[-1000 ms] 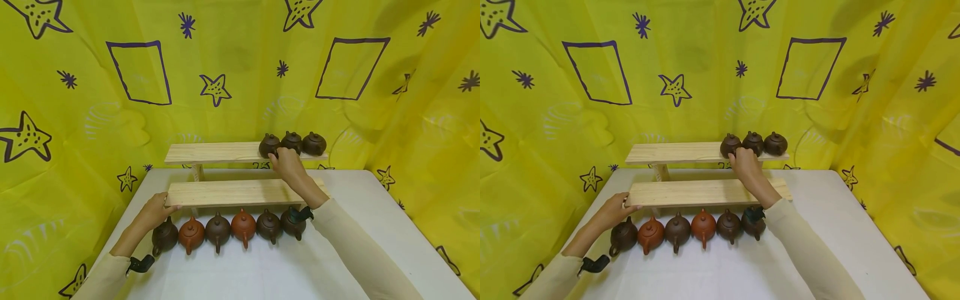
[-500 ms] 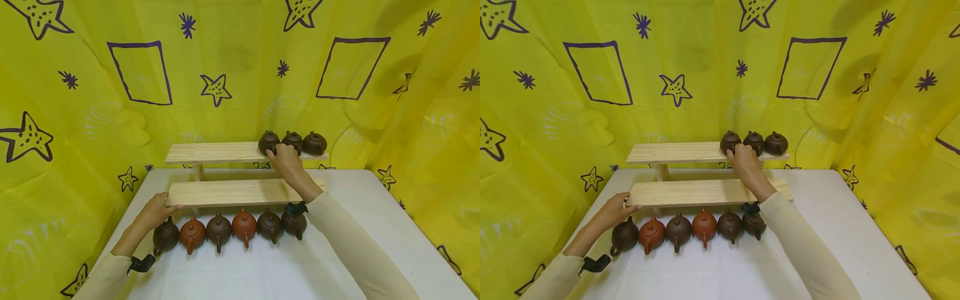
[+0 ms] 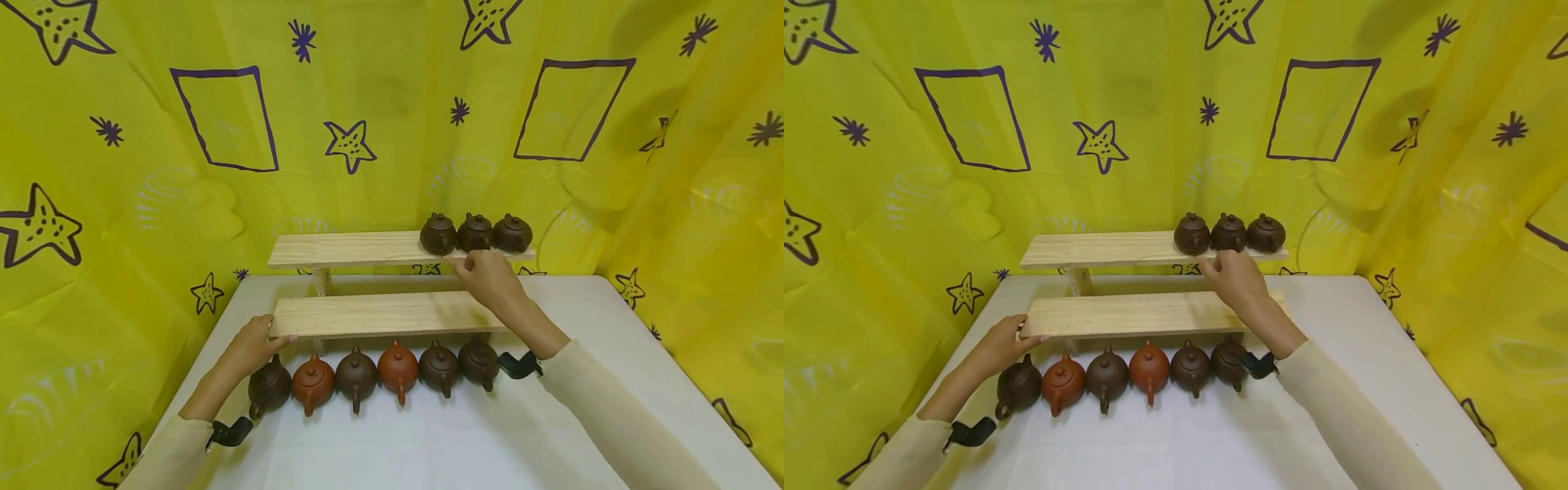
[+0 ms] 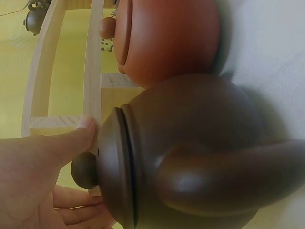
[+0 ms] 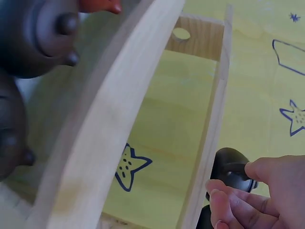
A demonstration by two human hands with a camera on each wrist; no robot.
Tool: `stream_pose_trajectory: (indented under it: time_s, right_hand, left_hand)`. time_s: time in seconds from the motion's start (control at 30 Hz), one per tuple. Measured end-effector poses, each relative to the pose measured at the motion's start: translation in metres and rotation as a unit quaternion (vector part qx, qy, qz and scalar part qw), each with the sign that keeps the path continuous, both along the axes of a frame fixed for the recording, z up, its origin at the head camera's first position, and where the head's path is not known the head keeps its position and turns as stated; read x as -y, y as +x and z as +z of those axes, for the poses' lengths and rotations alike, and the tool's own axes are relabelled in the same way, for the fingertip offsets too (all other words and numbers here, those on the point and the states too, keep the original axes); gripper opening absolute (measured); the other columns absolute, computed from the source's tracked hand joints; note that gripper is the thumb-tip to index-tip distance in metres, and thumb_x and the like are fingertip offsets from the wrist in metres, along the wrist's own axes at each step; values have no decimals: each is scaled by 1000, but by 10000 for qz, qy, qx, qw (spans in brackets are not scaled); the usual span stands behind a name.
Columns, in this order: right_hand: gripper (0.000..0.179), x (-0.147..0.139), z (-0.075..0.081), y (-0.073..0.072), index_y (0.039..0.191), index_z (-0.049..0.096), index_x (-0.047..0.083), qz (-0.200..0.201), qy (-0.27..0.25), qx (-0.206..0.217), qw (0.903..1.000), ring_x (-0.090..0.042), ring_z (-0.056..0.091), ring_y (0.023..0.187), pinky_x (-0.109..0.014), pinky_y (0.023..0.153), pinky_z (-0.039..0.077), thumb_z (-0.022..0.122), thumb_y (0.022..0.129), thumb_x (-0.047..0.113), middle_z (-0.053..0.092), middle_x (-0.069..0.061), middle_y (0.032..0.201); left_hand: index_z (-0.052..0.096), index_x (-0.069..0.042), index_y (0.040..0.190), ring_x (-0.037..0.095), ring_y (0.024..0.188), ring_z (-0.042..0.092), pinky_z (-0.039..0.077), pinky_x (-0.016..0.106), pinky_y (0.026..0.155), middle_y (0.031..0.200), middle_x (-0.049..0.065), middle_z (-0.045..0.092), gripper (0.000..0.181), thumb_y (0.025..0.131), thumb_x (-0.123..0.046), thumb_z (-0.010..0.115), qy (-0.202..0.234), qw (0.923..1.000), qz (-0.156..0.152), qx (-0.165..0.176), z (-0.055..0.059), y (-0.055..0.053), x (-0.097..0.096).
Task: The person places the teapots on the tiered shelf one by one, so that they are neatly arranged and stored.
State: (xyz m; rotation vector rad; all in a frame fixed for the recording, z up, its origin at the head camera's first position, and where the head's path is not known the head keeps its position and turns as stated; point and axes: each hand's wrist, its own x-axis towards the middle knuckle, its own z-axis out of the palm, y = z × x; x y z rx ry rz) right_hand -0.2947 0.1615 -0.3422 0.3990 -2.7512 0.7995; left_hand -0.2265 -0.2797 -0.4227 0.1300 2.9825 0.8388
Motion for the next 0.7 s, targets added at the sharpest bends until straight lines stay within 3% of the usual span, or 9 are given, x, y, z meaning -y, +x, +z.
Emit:
stream_pose_trajectory:
  time_s: [0.3, 0.5, 0.7]
  right_hand:
    - [41, -34, -28, 49, 79, 70, 5, 53, 162, 501, 9986, -15, 43, 54, -31, 53, 36, 62, 107, 34, 47, 2, 57]
    - [48, -51, -63, 82, 64, 59, 11, 166, 67, 1058, 9942, -10, 35, 51, -25, 49, 30, 69, 104, 36, 36, 7, 54]
    - [45, -57, -99, 111, 73, 70, 12, -18, 374, 1685, 9850, -13, 50, 58, -31, 56, 43, 75, 96, 50, 58, 4, 64]
  left_hand:
    - [47, 23, 139, 47, 115, 59, 48, 63, 98, 132, 42, 56, 69, 101, -29, 73, -19, 10000, 2, -28, -1, 2, -1]
    - [44, 24, 141, 51, 120, 58, 48, 64, 100, 135, 44, 54, 72, 101, -29, 73, -43, 10000, -6, -50, -1, 2, -1]
    - [43, 24, 143, 54, 124, 56, 46, 66, 103, 137, 45, 52, 74, 102, -30, 72, -4, 10000, 9, -24, -1, 1, -1]
